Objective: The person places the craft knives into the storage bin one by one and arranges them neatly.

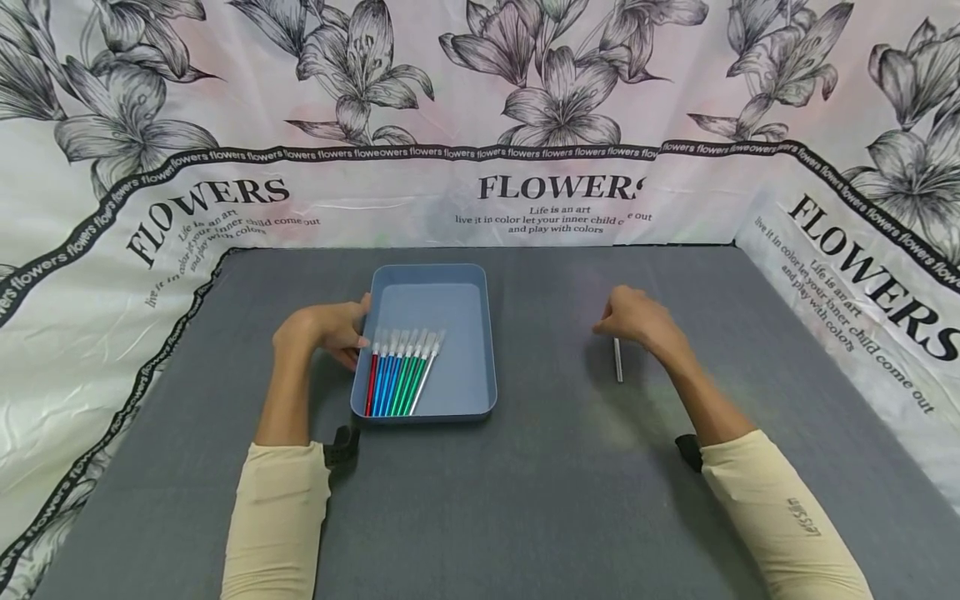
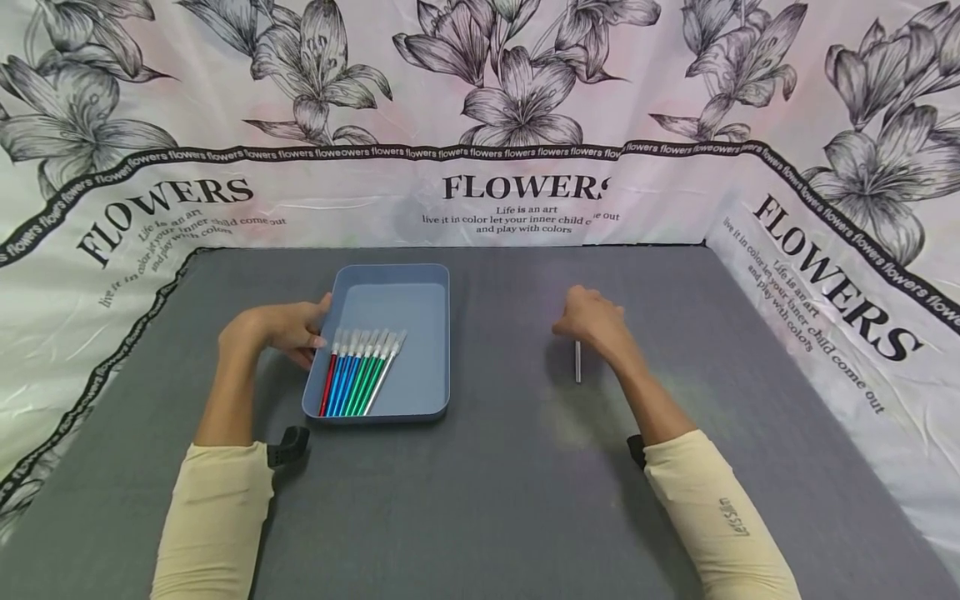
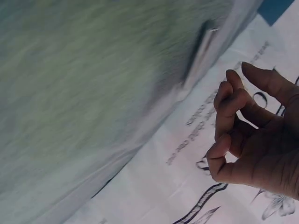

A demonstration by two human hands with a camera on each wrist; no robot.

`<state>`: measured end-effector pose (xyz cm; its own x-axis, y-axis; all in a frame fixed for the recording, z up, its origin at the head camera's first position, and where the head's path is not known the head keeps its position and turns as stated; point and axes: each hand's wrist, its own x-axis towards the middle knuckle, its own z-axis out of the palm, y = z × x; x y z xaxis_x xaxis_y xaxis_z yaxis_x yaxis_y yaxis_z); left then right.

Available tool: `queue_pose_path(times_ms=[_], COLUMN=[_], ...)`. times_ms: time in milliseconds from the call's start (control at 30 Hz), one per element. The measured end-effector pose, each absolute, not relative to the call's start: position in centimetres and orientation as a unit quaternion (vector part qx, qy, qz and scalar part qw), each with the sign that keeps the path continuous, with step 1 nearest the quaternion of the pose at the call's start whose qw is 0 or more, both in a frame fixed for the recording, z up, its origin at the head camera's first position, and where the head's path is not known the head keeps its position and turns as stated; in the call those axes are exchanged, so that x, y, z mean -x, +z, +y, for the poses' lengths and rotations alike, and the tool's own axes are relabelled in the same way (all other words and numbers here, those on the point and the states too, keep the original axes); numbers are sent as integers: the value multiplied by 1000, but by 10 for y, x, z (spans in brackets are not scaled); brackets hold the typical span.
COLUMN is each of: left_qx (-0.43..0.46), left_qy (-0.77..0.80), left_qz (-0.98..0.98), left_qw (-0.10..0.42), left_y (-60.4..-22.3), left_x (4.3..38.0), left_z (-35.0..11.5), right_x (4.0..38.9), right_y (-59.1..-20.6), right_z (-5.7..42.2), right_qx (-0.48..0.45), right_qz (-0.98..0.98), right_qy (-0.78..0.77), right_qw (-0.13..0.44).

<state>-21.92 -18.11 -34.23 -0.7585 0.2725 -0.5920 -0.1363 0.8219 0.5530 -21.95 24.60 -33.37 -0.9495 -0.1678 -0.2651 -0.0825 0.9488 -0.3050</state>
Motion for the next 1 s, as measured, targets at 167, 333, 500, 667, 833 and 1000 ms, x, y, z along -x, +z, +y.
queue_pose_path(times_ms=[167, 333, 500, 667, 833, 1000], left_qx=[-39, -39, -49, -58, -52, -52], left_qy=[291, 291, 292, 285, 294, 288], left_qz=[891, 891, 889, 888, 884, 888], left_qw=[347, 345, 349, 357, 358, 354], left_y=[-344, -344, -343, -341, -342, -343], left_x=[220, 219, 219, 220, 221, 220], left_z=[-182, -183, -184, -183, -181, -181], right_x=[222, 224, 226, 230, 231, 231], right_y=[-339, -344, -349, -351, -351, -352], right_z=[258, 264, 267, 270, 270, 269], right_qx=[28, 11, -8, -16, -23, -23], right_qz=[976, 977, 979, 976, 975, 975], right_qy=[-139, -132, -118, -110, -106, -105], right_qw=[164, 166, 169, 185, 193, 192])
